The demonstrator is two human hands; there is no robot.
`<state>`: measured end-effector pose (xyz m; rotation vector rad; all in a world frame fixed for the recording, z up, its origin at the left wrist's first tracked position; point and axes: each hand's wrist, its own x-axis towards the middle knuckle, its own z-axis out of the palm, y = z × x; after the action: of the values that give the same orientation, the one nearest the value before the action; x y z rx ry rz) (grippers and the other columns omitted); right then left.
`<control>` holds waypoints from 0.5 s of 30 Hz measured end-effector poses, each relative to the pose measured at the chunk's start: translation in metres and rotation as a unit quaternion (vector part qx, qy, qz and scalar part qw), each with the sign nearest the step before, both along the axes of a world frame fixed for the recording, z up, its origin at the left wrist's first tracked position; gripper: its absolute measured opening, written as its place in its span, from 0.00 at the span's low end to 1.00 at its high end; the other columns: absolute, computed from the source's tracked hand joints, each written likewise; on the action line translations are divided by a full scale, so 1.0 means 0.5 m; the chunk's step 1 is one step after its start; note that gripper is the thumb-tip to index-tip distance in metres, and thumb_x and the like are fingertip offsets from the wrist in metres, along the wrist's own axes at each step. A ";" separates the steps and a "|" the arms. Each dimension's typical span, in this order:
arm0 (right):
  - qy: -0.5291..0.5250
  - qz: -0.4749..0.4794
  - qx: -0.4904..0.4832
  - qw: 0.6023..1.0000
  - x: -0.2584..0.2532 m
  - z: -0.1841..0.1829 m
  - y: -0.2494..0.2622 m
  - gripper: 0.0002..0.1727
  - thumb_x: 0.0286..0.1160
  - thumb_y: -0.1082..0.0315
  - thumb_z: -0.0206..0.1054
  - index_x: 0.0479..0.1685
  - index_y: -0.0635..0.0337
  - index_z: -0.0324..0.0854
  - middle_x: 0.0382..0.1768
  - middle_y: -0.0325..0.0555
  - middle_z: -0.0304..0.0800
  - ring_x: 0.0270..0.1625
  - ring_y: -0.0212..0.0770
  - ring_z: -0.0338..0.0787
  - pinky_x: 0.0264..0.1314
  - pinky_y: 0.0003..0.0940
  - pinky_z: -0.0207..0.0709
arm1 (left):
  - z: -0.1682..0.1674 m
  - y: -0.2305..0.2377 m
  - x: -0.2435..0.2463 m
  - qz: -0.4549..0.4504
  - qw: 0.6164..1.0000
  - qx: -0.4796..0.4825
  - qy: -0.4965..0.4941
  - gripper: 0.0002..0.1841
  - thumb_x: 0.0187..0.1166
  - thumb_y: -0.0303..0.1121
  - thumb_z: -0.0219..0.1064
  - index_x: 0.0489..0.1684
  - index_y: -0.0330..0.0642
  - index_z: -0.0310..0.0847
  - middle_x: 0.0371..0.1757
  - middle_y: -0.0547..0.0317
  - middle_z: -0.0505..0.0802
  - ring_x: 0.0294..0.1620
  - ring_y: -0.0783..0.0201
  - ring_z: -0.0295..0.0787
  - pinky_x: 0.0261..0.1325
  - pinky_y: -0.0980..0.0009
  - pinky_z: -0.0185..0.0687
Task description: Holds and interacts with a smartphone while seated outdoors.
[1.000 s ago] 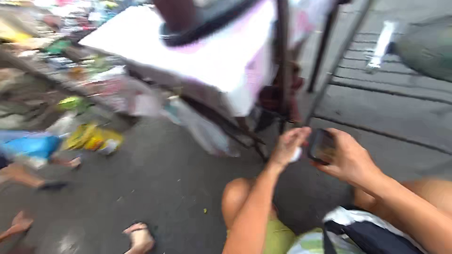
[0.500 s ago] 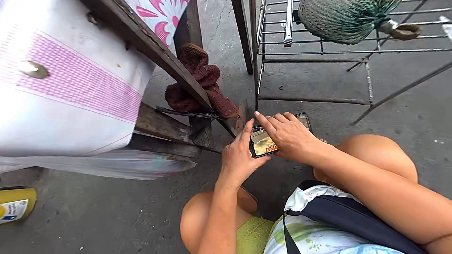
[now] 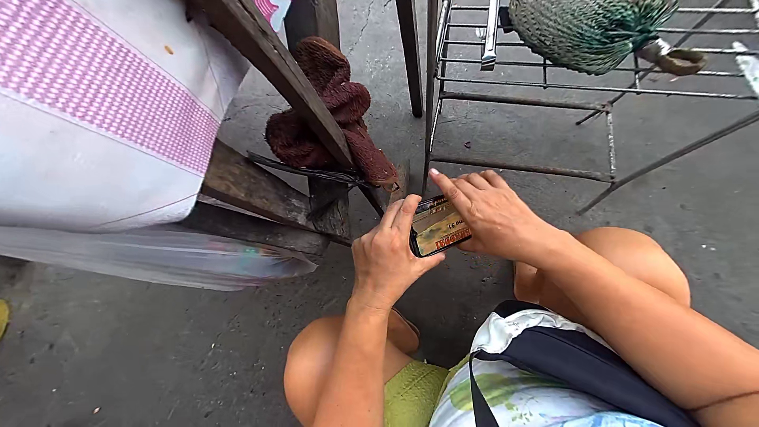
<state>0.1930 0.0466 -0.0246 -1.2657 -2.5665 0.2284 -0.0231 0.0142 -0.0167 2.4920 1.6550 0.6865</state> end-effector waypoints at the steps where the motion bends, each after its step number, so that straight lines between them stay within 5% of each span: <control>1: -0.013 -0.012 -0.009 1.000 0.009 0.005 0.004 0.67 0.40 0.55 0.91 0.91 0.58 0.55 0.68 0.54 0.84 0.71 0.60 0.82 0.71 0.65 0.71 | 0.002 0.001 -0.005 0.004 1.000 0.000 0.000 0.49 0.41 0.59 0.88 0.72 0.49 0.80 0.65 0.54 0.91 0.39 0.54 0.94 0.27 0.54 0.84; 7: -0.031 -0.030 -0.042 0.998 0.025 0.020 0.006 0.56 0.37 0.58 0.91 0.81 0.55 0.71 0.69 0.54 0.82 0.73 0.60 0.79 0.68 0.62 0.72 | -0.002 0.003 -0.016 0.028 0.998 -0.051 -0.008 0.52 0.42 0.60 0.88 0.77 0.49 0.76 0.65 0.51 0.90 0.40 0.50 0.93 0.29 0.48 0.84; 15: -0.021 -0.018 -0.020 0.999 0.036 0.028 0.000 0.55 0.35 0.59 0.90 0.80 0.56 0.72 0.66 0.54 0.82 0.72 0.60 0.78 0.64 0.58 0.75 | -0.009 0.009 -0.005 0.049 0.993 -0.104 0.025 0.53 0.44 0.58 0.89 0.79 0.50 0.73 0.61 0.48 0.90 0.36 0.47 0.92 0.30 0.45 0.84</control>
<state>0.2111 0.0465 -0.0107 -1.3444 -2.5831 0.2488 -0.0258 0.0186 -0.0210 2.3153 1.7746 0.4378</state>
